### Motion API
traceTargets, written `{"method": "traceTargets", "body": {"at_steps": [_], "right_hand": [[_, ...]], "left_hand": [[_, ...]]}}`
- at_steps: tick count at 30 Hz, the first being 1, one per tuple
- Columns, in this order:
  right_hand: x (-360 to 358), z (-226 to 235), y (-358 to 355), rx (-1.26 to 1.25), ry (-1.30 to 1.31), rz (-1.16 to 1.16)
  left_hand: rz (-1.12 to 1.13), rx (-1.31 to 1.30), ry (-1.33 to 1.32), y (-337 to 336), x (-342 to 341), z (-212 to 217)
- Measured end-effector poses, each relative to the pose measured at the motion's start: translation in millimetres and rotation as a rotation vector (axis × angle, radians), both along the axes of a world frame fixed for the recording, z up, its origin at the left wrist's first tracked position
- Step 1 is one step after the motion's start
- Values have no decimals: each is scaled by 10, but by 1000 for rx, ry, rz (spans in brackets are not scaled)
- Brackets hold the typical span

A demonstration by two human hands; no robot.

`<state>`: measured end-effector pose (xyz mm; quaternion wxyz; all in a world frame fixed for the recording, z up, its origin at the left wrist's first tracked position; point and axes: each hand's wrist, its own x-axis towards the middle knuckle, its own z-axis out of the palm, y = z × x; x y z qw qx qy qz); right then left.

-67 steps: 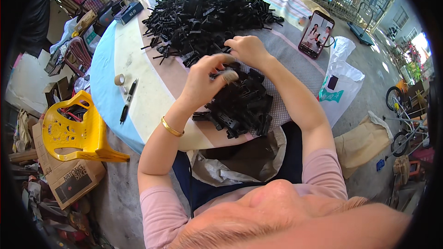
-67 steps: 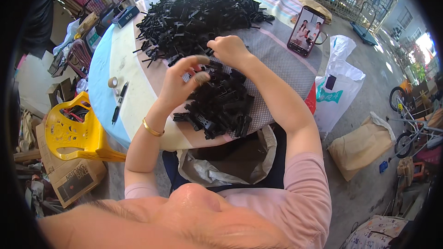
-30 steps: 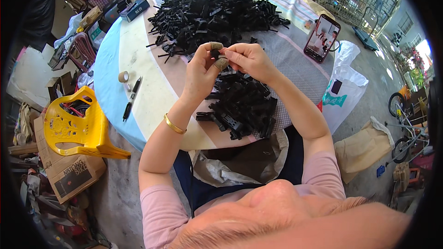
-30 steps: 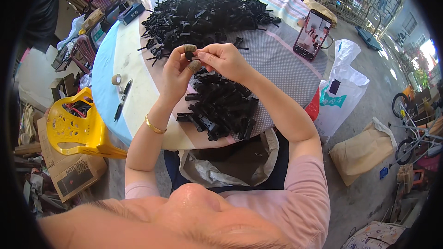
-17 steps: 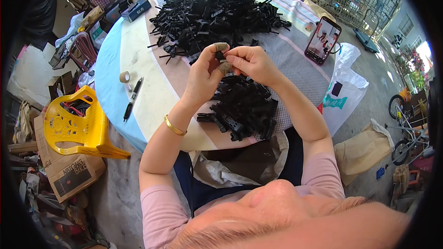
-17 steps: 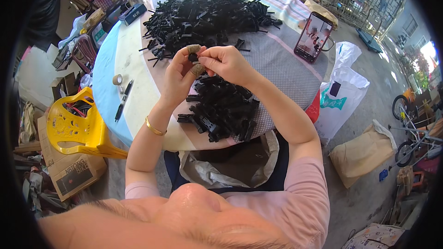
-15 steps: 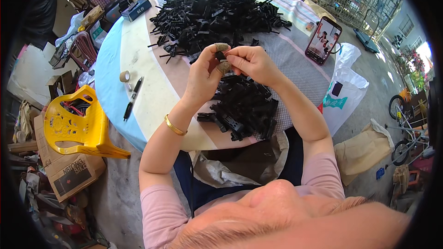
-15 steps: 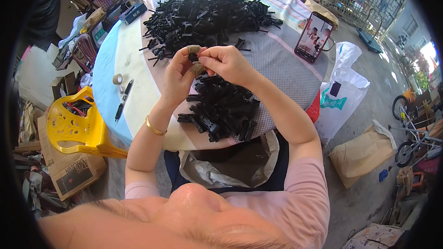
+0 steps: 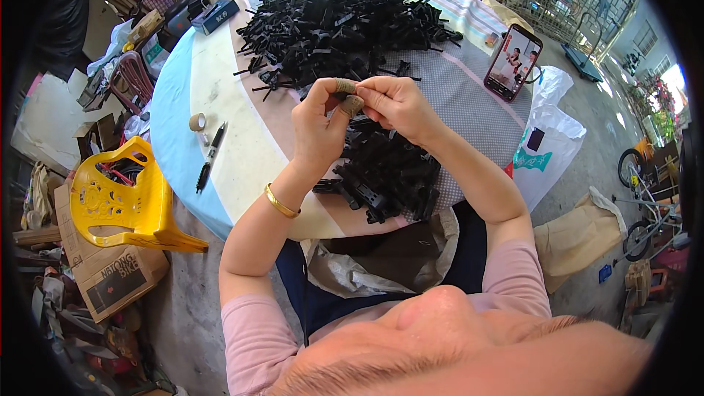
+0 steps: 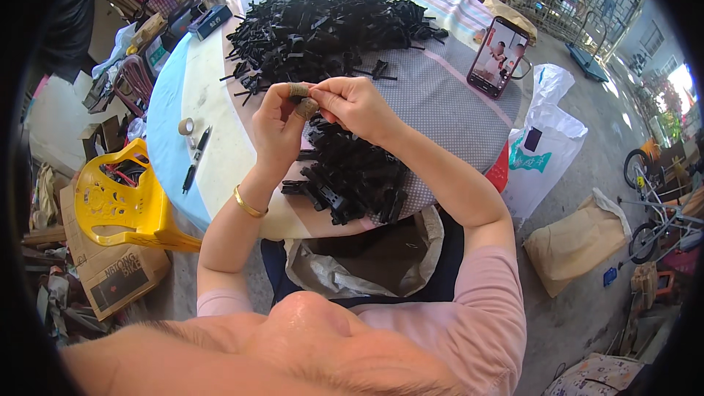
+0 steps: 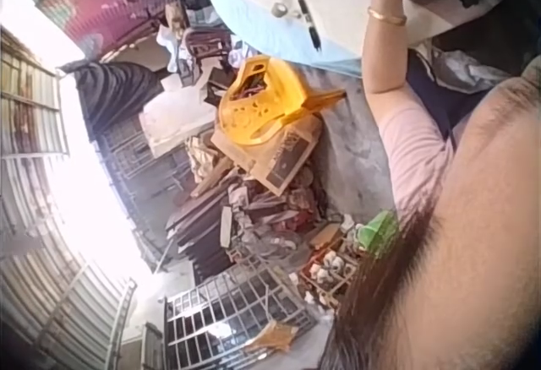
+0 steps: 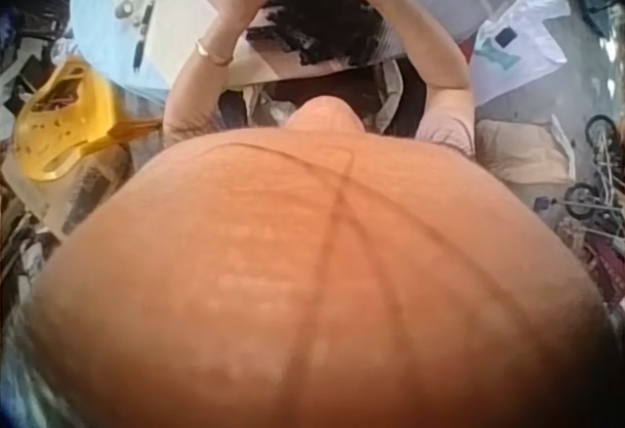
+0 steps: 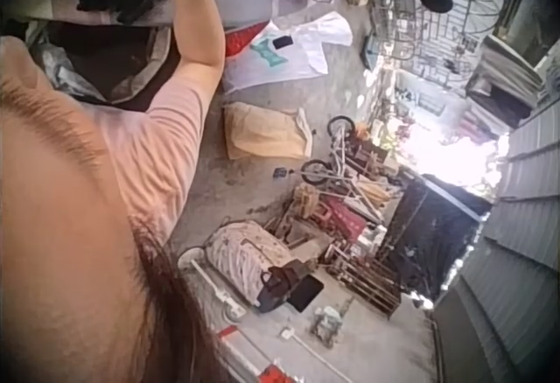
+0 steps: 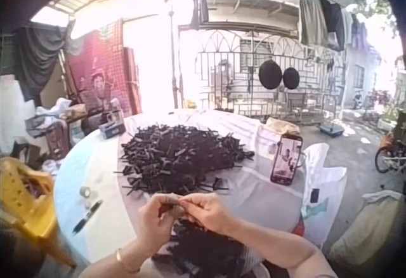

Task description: Sorting and inspecting small black plastic parts on a table.

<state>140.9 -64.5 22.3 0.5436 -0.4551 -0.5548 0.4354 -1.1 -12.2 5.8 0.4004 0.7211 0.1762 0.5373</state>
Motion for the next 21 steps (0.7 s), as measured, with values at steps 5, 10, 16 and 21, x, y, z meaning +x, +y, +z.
{"method": "traceTargets", "body": {"at_steps": [5, 10, 16, 21], "right_hand": [[67, -2, 59, 248, -173, -195], [0, 27, 4, 418, -499, -257], [281, 42, 59, 359, -225, -316], [405, 161, 12, 133, -20, 21]], "left_hand": [[105, 79, 140, -7, 55, 58], [189, 309, 329, -56, 26, 18], [330, 494, 226, -91, 53, 193], [-652, -587, 39, 87, -120, 141]]}}
